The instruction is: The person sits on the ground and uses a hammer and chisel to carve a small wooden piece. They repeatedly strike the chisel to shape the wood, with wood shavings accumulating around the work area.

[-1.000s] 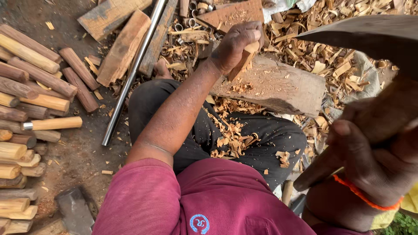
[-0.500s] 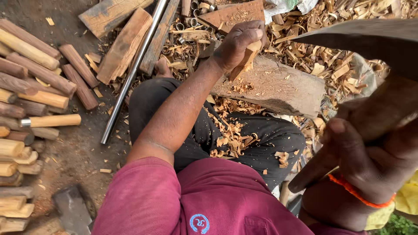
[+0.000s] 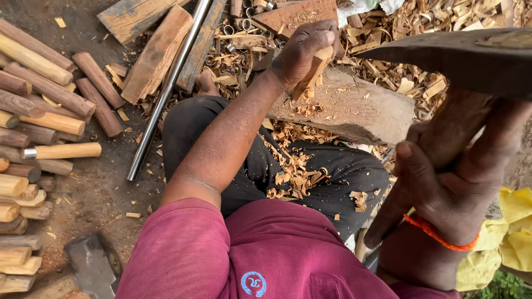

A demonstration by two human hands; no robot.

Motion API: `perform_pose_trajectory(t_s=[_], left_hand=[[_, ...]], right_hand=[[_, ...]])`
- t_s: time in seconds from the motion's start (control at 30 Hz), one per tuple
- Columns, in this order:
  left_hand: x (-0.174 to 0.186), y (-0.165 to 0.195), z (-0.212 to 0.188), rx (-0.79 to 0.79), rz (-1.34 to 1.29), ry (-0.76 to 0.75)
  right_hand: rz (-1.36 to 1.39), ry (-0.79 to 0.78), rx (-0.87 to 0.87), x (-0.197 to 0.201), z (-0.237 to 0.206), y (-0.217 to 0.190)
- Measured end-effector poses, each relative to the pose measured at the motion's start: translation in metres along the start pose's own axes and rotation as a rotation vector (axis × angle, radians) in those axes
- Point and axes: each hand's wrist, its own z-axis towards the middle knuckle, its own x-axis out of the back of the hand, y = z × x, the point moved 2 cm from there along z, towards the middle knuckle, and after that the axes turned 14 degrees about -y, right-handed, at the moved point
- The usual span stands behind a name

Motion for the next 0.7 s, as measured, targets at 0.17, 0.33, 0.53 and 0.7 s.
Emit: perform_pose_trajectory(t_s=[0.17, 0.33, 0.53, 0.7], left_hand=[[0.001, 0.001, -0.002, -0.015, 0.03, -0.003], [0.004, 0.0, -0.003, -0.043, -0.079, 0.006], [0.002, 0.0, -0.002, -0.045, 0.079, -0.042], [0.0, 0.004, -0.005, -0.075, 0.14, -0.022]], right_hand=[[-0.222, -0.165, -0.149, -0.019, 0.03, 0.037], [-0.259, -0.253, -0.094, -0.023, 0.025, 0.033], [-0.091, -0.144, 0.036, -0.006, -0.002, 0.017], [-0.34, -0.29, -0.268, -0.028, 0.03, 0.049]])
